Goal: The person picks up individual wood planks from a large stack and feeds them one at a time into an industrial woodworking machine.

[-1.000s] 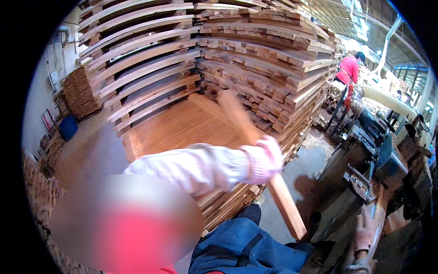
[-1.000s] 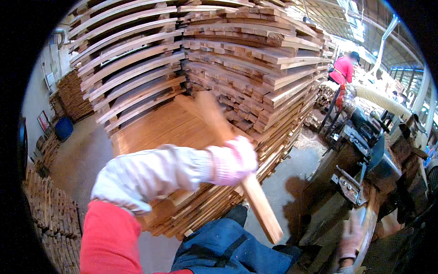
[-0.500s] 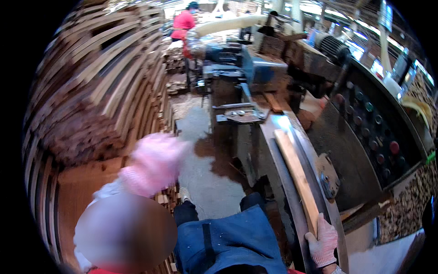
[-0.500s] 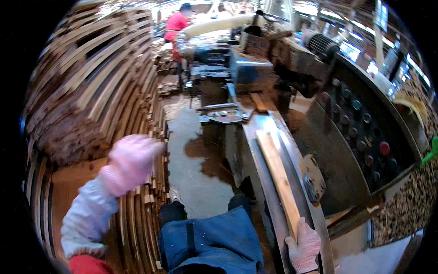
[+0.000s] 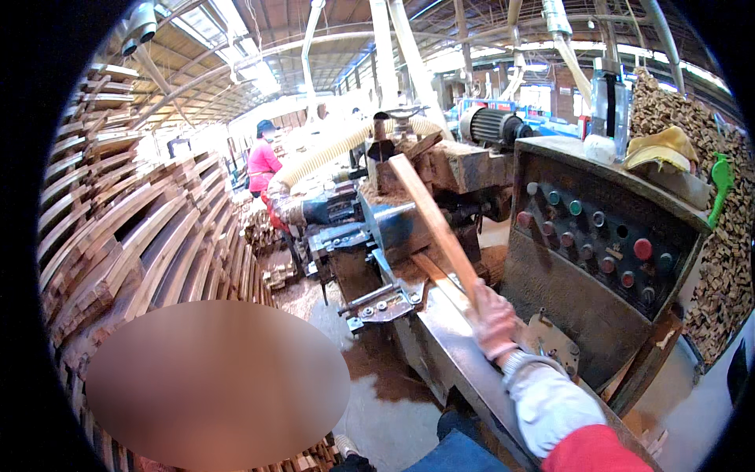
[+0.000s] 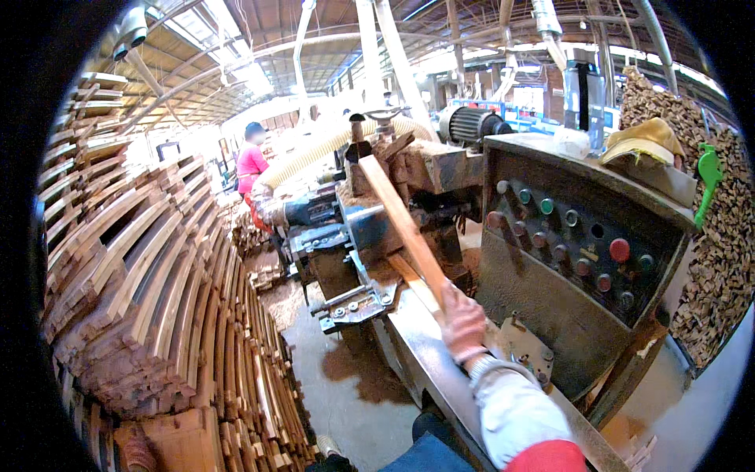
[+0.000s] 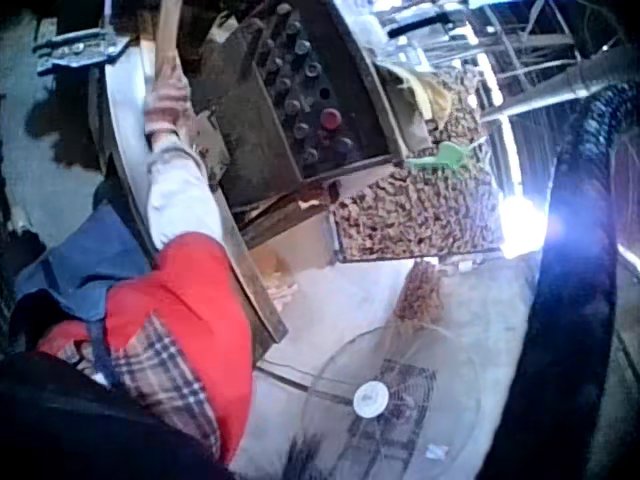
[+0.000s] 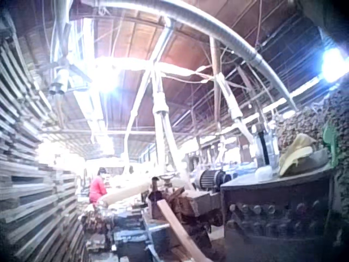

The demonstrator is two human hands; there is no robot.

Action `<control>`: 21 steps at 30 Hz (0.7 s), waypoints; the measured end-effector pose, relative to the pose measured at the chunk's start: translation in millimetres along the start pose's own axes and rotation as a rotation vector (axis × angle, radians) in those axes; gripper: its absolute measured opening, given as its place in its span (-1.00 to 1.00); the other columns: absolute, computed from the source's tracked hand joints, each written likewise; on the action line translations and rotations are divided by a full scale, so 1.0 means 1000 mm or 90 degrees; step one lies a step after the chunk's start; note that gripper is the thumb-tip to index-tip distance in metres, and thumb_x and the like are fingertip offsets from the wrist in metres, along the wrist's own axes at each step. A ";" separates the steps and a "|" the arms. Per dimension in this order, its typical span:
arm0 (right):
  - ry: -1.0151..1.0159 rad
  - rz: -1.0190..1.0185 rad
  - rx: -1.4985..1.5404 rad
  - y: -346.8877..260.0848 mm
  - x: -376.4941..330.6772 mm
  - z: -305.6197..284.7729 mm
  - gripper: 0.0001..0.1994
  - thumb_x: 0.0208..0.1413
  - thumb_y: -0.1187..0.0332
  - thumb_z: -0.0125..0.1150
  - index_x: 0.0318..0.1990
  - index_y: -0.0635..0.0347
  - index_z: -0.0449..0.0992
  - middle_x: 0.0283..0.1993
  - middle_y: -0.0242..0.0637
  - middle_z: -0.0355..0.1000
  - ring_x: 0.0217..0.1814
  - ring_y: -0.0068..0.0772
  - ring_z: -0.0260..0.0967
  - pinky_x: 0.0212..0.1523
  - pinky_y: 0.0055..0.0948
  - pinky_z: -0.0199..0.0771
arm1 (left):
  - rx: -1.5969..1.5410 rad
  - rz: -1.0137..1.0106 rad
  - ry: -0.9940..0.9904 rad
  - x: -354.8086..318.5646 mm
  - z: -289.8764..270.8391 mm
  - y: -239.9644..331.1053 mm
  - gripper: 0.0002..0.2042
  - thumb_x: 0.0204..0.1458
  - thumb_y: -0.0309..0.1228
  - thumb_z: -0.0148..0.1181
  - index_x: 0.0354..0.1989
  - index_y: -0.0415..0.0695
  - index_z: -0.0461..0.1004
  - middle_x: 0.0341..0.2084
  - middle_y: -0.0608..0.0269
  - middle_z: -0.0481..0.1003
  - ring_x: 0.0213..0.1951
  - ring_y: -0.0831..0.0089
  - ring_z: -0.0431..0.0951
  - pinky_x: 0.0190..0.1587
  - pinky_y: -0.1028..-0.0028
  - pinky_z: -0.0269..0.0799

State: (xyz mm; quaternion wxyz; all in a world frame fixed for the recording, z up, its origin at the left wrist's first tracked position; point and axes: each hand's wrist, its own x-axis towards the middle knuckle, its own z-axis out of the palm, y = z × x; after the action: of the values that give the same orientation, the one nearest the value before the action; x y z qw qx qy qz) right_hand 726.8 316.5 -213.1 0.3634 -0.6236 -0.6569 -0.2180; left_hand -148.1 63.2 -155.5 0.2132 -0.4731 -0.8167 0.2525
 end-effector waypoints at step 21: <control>-0.163 -0.099 0.054 -0.016 -0.123 -0.176 -0.57 0.00 0.49 0.26 0.10 0.23 0.59 -0.02 0.06 0.56 0.04 0.25 0.51 0.01 0.11 0.48 | -0.070 0.108 -0.055 -0.024 -0.046 0.020 -0.55 0.02 -0.14 0.28 0.03 -0.14 0.57 -0.11 -0.11 0.61 -0.12 -0.10 0.65 -0.06 -0.07 0.54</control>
State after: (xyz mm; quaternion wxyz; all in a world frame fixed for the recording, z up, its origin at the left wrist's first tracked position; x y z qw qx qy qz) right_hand 741.7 103.1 -190.1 0.2848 -0.5774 -0.7529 -0.1363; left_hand -96.5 60.9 -134.6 0.1292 -0.5402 -0.7946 0.2451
